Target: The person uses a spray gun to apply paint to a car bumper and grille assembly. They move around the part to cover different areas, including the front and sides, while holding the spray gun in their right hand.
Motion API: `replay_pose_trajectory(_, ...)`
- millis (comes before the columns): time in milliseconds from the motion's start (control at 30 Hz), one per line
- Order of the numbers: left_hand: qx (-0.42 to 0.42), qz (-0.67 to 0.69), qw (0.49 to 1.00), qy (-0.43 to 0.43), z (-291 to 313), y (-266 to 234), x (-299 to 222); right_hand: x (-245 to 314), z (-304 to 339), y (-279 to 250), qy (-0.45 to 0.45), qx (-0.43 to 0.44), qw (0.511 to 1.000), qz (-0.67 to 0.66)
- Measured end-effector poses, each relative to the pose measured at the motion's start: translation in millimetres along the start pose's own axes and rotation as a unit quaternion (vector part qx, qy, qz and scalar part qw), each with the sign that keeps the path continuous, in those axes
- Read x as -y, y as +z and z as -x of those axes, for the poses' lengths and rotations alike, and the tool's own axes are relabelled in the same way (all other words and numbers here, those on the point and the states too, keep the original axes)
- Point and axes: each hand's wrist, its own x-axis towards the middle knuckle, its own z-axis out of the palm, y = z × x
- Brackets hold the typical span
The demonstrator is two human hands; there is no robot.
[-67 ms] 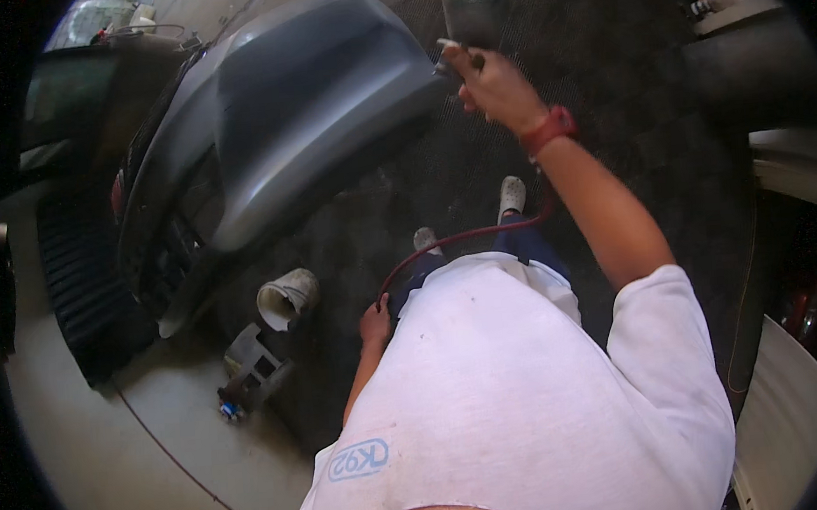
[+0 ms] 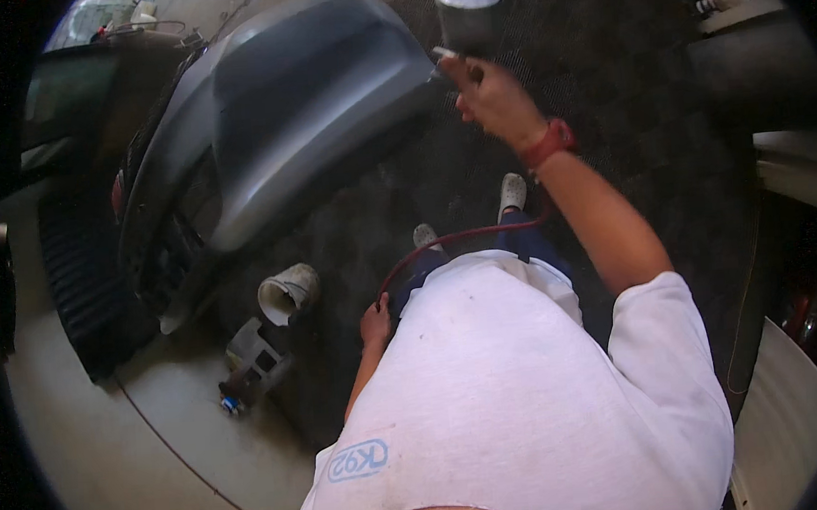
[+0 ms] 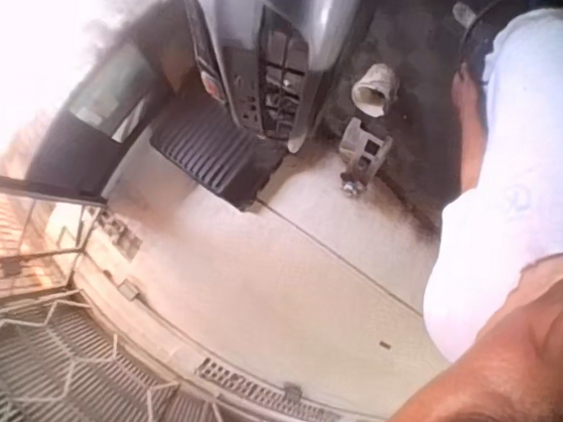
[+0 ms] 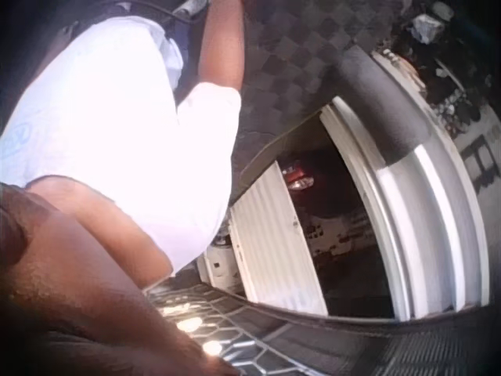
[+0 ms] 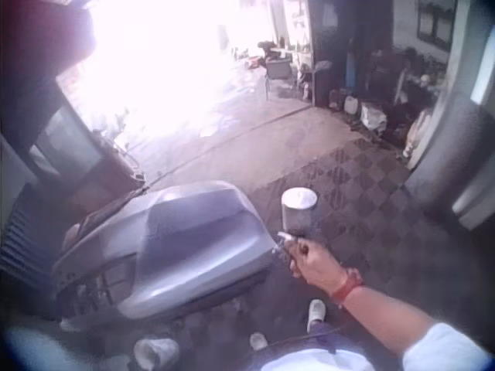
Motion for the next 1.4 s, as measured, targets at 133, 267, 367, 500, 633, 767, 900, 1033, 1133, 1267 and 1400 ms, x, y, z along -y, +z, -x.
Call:
replay_pose_trajectory(133, -0.045, 0.028, 0.995, -0.079, 37, 17, -11, -8, 53, 15, -0.036, 0.088, 0.992, -0.083)
replay_pose_trajectory(267, -0.062, 0.053, 0.988, -0.128, 67, 23, -11, -38, 58, 15, -0.079, 0.152, 0.975, -0.138)
replay_pose_trajectory(367, -0.053, 0.011, 0.989, -0.135, 88, 23, -8, -70, 36, 5, -0.051, 0.126, 0.983, -0.122)
replay_pose_trajectory(500, -0.017, -0.034, 0.986, -0.16, 106, 26, -33, -125, -4, -24, 0.008, 0.061, 0.989, -0.138)
replay_pose_trajectory(633, -0.005, -0.029, 0.99, -0.135, 110, 20, -61, -136, -33, -56, 0.057, 0.029, 0.991, -0.116)
replay_pose_trajectory(767, -0.011, -0.021, 0.992, -0.123, 112, 20, -81, -123, -41, -62, 0.071, 0.014, 0.993, -0.093)
replay_pose_trajectory(900, -0.029, -0.032, 0.991, -0.129, 106, 10, -85, -78, -36, -57, 0.04, 0.08, 0.989, -0.116)
replay_pose_trajectory(1033, -0.037, -0.015, 0.991, -0.127, 108, 4, -92, -42, -28, -43, -0.006, 0.158, 0.976, -0.15)
replay_pose_trajectory(1133, -0.032, -0.02, 0.989, -0.14, 112, 15, -88, -20, -24, -43, -0.013, 0.212, 0.961, -0.175)
replay_pose_trajectory(1267, -0.021, -0.011, 0.988, -0.151, 122, 28, -82, -28, -44, -45, 0.008, 0.219, 0.962, -0.161)
replay_pose_trajectory(1400, -0.009, 0.005, 0.99, -0.142, 125, 35, -82, -49, -80, -60, -0.003, 0.162, 0.98, -0.12)
